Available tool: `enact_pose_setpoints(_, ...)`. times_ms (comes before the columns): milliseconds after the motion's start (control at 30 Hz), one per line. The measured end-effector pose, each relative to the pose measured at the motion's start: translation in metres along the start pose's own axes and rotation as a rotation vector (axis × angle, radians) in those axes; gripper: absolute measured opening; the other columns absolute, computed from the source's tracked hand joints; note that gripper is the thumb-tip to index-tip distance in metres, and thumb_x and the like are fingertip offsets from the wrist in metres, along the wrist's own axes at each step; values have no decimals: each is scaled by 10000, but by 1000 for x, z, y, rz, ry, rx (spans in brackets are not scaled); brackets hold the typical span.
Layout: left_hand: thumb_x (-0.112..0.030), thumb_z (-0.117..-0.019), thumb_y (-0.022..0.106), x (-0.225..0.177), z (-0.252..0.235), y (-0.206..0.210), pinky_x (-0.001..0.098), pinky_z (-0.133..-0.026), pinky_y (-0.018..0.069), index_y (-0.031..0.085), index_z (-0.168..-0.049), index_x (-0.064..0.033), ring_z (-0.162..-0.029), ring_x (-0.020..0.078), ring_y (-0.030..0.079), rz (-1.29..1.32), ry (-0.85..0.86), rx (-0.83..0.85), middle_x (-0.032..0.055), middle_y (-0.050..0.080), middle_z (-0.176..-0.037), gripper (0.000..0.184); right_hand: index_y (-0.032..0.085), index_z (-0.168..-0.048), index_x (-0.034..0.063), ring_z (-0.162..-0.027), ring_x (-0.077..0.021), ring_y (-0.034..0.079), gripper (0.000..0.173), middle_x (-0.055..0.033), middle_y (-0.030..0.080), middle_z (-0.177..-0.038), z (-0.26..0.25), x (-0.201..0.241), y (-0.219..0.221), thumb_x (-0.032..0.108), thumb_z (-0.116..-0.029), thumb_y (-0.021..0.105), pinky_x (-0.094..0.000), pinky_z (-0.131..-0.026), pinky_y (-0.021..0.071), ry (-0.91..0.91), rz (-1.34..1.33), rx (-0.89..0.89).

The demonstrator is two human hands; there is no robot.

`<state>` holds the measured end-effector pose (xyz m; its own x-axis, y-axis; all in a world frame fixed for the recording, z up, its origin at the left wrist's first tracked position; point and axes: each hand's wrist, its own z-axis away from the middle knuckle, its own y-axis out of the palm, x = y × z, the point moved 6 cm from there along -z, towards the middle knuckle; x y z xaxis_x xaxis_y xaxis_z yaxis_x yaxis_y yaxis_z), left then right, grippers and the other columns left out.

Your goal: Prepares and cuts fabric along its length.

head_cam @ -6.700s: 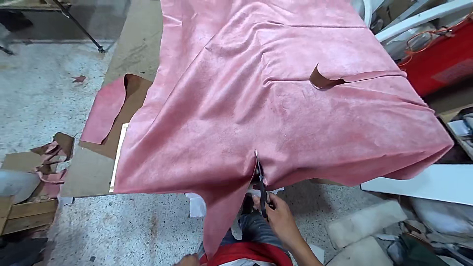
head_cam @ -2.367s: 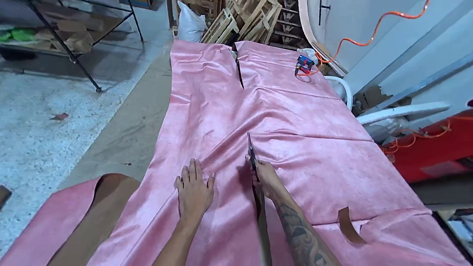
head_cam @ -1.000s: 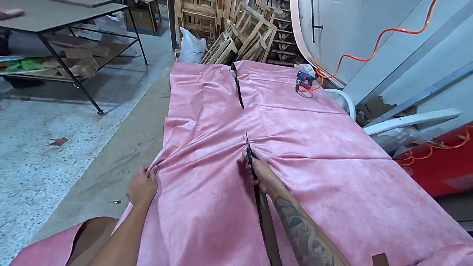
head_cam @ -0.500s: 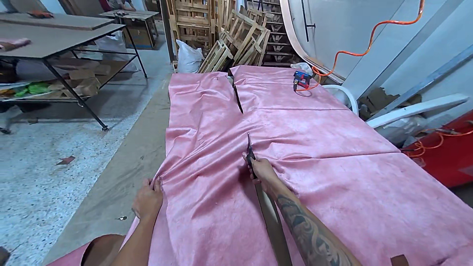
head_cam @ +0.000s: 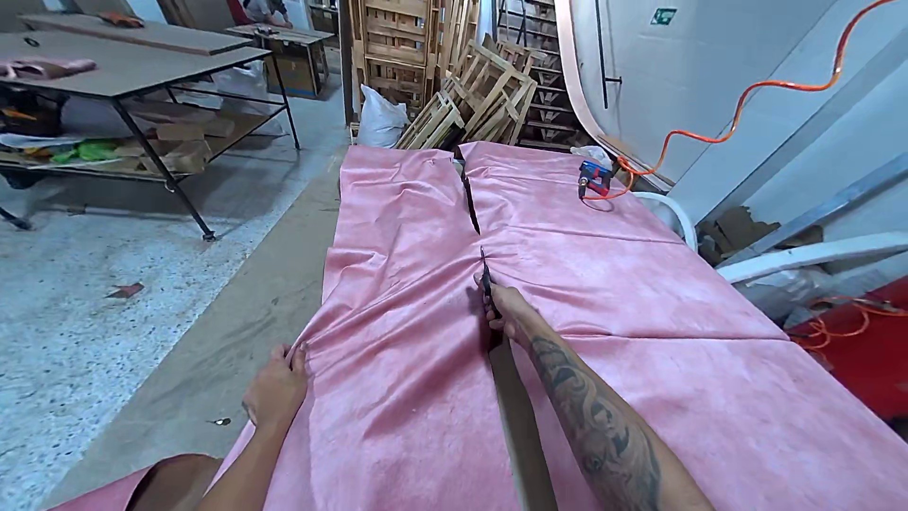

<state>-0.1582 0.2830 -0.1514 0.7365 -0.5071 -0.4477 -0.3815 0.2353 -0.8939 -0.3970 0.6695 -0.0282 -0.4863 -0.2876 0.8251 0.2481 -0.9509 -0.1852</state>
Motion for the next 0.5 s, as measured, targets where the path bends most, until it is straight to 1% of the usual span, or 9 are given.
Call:
enact_pose_setpoints(67, -553, -1055, 433, 0, -2, 1, 666, -757, 521, 624, -1176, -162, -967, 426, 699, -13, 4, -2, 191, 716, -969, 451, 594, -814, 111, -418, -92, 403, 559, -1, 480, -574, -1, 5, 0, 655, -944, 600, -242, -397, 332, -29, 31, -24)
enact_pose_setpoints(133, -549, -1057, 432, 0, -1, 2, 668, -752, 519, 623, -1171, -162, -957, 432, 699, -11, 6, 3, 191, 715, -956, 447, 605, -883, 108, -457, -110, 434, 548, -13, 512, -639, -11, 5, -1, 651, -950, 596, -262, -421, 364, -21, 40, -16)
enact_pose_setpoints(200, -544, -1059, 431, 0, 0, 2, 666, -755, 516, 622, -1168, -159, -951, 430, 698, -9, 12, 0, 190, 712, -946, 444, 571, -866, 125, -452, -106, 398, 547, 0, 481, -636, -21, 9, 1, 666, -948, 580, -259, -414, 331, -9, 28, -15)
enact_pose_setpoints(233, -540, -1058, 431, 0, -1, 2, 663, -758, 516, 622, -1165, -160, -948, 426, 698, -10, 12, -4, 187, 712, -944, 438, 573, -880, 123, -450, -102, 393, 523, 1, 476, -638, -23, 13, 2, 640, -956, 589, -254, -414, 329, -20, 7, -17)
enact_pose_setpoints(300, -535, -1059, 433, 1, -2, 2, 660, -764, 517, 629, -1162, -162, -949, 422, 701, -12, 9, -13, 183, 717, -946, 433, 604, -923, 100, -459, -103, 421, 483, -14, 514, -662, -20, 22, 5, 579, -985, 591, -252, -420, 351, -57, -5, -24)
enact_pose_setpoints(333, -537, -1059, 430, 1, -3, 2, 659, -762, 518, 630, -1160, -163, -950, 423, 701, -11, 8, -16, 179, 718, -944, 436, 615, -911, 95, -453, -104, 431, 495, -17, 524, -648, -19, 24, 4, 585, -978, 601, -253, -414, 354, -69, 5, -35)
enact_pose_setpoints(433, -536, -1061, 427, 4, -2, 4, 661, -773, 519, 627, -1177, -164, -968, 421, 701, -7, 4, -6, 183, 720, -968, 438, 630, -853, 109, -442, -113, 441, 547, -16, 532, -608, -25, 25, 0, 653, -917, 639, -268, -408, 350, -53, 38, -69)
enact_pose_setpoints(500, -527, -1063, 424, 3, -3, 4, 661, -776, 520, 632, -1177, -164, -978, 421, 702, -7, 5, -12, 182, 724, -976, 434, 592, -846, 125, -443, -114, 421, 554, -9, 501, -618, -34, 30, -2, 675, -912, 625, -270, -410, 353, -36, 17, -58)
